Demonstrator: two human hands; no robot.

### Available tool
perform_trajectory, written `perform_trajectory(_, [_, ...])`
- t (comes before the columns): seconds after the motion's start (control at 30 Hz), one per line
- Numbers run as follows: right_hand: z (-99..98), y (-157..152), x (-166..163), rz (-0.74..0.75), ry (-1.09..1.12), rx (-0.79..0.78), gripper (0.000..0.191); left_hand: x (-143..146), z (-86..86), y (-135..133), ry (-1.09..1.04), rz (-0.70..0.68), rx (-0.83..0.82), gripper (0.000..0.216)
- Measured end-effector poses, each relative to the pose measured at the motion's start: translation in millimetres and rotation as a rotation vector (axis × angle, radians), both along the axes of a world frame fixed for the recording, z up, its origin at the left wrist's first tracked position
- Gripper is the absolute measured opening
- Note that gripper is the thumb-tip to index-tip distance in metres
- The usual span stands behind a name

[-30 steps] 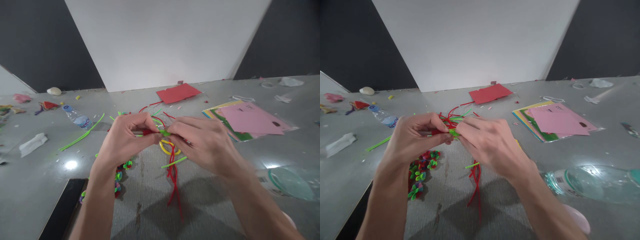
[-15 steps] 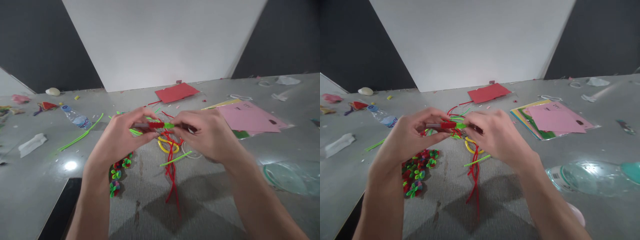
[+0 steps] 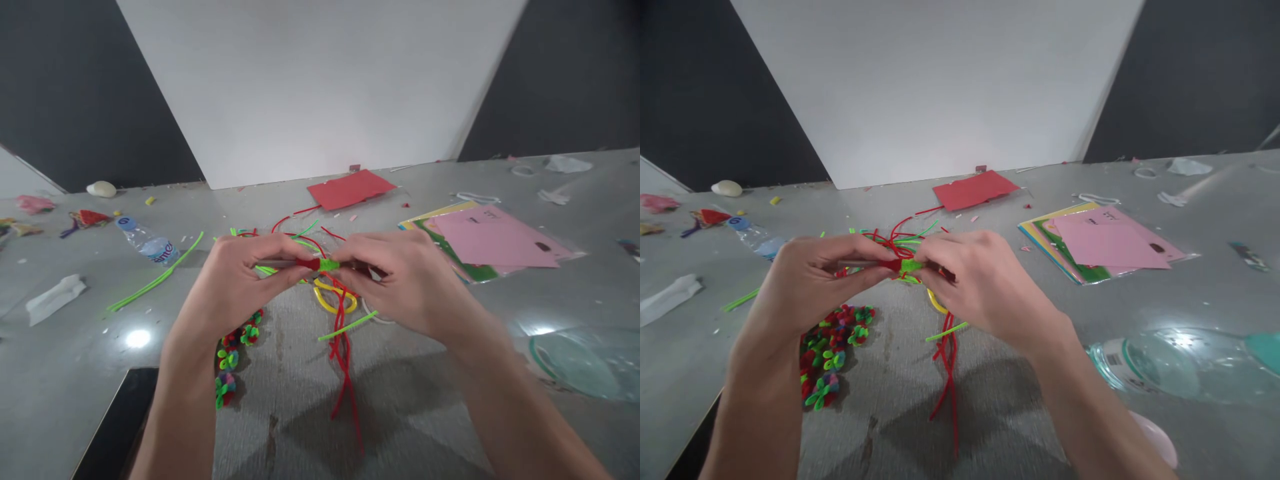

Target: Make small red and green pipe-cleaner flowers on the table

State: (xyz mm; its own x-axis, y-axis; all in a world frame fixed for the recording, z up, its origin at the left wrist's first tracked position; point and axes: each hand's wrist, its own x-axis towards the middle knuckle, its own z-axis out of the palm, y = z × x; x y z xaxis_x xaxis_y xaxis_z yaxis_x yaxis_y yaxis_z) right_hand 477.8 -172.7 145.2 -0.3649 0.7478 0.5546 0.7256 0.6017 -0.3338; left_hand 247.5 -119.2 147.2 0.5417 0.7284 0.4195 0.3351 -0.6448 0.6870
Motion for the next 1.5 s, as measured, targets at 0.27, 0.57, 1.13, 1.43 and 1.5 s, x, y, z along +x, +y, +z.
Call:
perform_trajectory(0.27, [2.1,-0.7,0.3,0.018,0.003,-0.024,0.014,4.3,-0.1,-1.9,0.085,0.006,0.060,0.010])
perform_trajectory(0.57, [-0.2,0.6,2.2,-0.004,-0.062,-0.014,0.016,1.5,-0.6,-0.5,0.086,-0.045,-0.099,0.006])
perform_trajectory(1.13, [-1.4,4.0,5.9,-0.044,-0.079,-0.100,0.017,8.7,2.6,-3.4,0.200,-0.030,0.114,0.016])
perform_trajectory(1.43, [-1.3,2.5,7.5,-0.047,-0.032,-0.112,0.016,4.4,3.7,-1.8,0.251,0.063,0.227,0.009])
perform_trajectory(1.5, [-0.1,2.5,6.1,-0.054,-0.050,-0.120,0.017,5.0,3.3,-1.8,0.270,0.047,0.248,0.013])
